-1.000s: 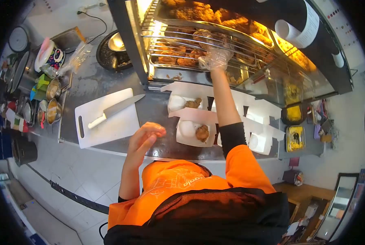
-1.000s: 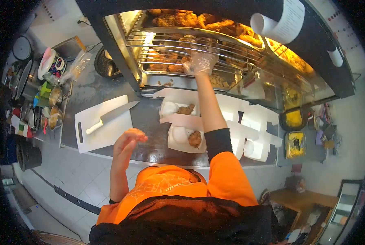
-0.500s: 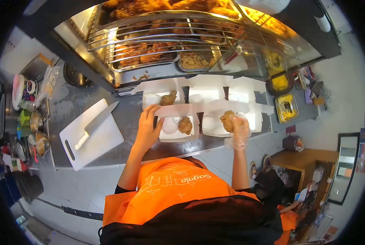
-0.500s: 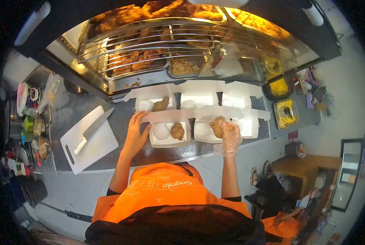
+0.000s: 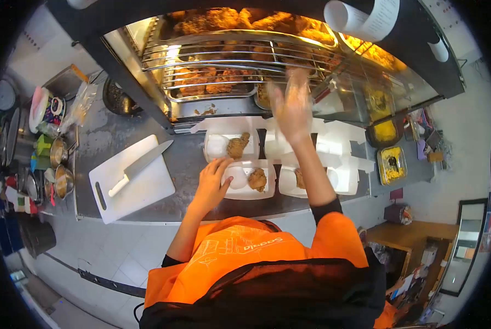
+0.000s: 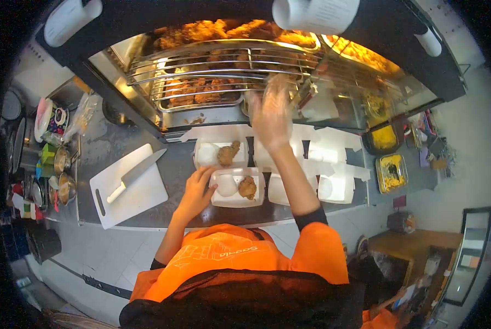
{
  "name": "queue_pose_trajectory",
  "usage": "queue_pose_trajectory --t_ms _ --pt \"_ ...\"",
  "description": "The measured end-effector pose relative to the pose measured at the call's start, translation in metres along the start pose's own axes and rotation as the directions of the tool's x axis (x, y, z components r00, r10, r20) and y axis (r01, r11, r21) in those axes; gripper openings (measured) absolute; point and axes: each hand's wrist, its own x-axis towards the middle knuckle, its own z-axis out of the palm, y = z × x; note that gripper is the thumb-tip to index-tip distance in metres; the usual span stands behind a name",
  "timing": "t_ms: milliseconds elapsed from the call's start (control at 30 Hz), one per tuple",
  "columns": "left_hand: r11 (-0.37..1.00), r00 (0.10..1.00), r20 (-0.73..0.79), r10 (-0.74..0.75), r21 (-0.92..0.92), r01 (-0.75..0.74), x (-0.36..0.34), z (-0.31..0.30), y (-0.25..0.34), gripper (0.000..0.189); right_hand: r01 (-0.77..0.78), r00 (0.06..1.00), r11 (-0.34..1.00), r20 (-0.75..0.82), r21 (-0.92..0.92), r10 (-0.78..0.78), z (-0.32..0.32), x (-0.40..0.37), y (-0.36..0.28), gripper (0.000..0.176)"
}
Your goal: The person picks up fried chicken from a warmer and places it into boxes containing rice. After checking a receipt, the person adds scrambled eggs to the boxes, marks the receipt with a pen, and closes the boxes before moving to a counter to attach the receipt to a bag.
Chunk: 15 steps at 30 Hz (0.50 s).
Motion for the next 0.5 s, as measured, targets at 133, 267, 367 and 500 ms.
queue_pose_trajectory --t_ms 133,267,367,500 --pt "0.999 1.000 -0.022 -0.004 0.032 0.005 -0.016 -0.001 0.005 0.044 -0.317 0.926 0.937 0.166 -0.145 0.339 0.066 0.085 0.043 0.083" --pt "0.999 0.998 -0.023 -0.053 -0.009 0.053 -0.028 0.004 0.006 0.043 -0.342 0.880 0.894 0.234 -0.291 0.413 0.071 0.110 0.039 0.071" --pt "0.999 0.999 -0.037 -0.036 0.013 0.036 -0.031 0.007 0.007 0.044 -0.246 0.922 0.948 0.255 -0.200 0.293 0.078 0.106 0.045 0.069" --pt "0.998 0.998 0.014 -0.059 0.003 0.059 -0.032 0.004 0.011 0.045 -0.196 0.929 0.941 0.254 -0.275 0.268 0.095 0.094 0.058 0.069"
